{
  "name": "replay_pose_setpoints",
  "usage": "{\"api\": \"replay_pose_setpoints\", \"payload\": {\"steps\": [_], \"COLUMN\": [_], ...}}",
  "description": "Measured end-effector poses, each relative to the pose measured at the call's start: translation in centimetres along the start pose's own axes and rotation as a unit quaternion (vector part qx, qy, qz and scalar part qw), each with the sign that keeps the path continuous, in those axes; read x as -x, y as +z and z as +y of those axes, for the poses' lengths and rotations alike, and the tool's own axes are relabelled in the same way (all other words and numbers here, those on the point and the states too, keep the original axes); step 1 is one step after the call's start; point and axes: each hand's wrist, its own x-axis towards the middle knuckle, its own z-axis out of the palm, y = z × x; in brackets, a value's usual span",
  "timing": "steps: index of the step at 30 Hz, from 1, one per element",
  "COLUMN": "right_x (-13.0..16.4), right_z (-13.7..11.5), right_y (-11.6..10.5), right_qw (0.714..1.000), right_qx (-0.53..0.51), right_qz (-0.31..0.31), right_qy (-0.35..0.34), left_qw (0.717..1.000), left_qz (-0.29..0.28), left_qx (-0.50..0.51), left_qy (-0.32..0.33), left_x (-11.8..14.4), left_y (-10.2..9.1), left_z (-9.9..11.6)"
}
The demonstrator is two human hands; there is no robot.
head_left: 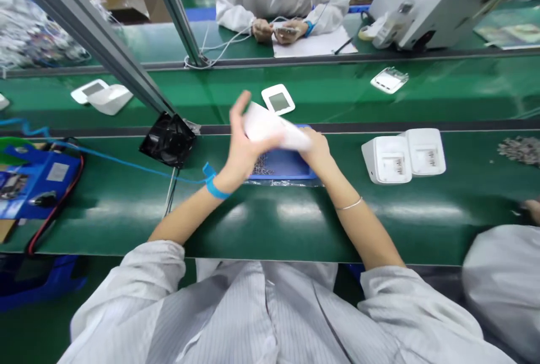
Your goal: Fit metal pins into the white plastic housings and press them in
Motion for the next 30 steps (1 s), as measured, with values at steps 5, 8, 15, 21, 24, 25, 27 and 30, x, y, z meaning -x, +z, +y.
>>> {"api": "replay_pose_setpoints", "payload": {"steps": [5,8,15,21,24,25,27,30], "right_x": [-0.5,-0.9,-1.9,0.2,1.1,1.2,1.0,0.4], "right_z": [0.0,0.0,-0.3,-0.2,0.1,0.2,0.3,0.3], "right_y": [0.7,1.0,1.2,0.1,-0.3,-0.3,-0.1,0.5], "right_qw": [0.999,0.999,0.999,0.998,0.998,0.998,0.998,0.999], "right_qx": [0.003,0.004,-0.017,-0.051,-0.045,-0.040,-0.028,-0.018], "right_qz": [0.008,0.001,0.001,0.010,0.025,0.025,0.013,-0.007], "right_qy": [0.031,0.045,0.041,0.031,0.046,0.052,0.056,0.044], "left_qw": [0.934,0.917,0.973,0.983,0.981,0.981,0.981,0.980], "left_qz": [0.277,0.282,0.139,-0.017,-0.057,-0.064,-0.077,-0.099], "left_qx": [-0.109,-0.123,-0.172,-0.160,-0.158,-0.157,-0.156,-0.154], "left_qy": [-0.196,-0.252,-0.072,-0.088,-0.095,-0.095,-0.091,-0.077], "left_x": [-11.2,-12.3,-4.0,0.2,1.1,1.3,1.8,2.4], "left_y": [-2.3,-2.2,2.3,3.6,3.9,4.1,4.5,4.8], "left_z": [-7.9,-9.0,-5.4,-5.0,-5.2,-5.1,-5.0,-5.0]}}
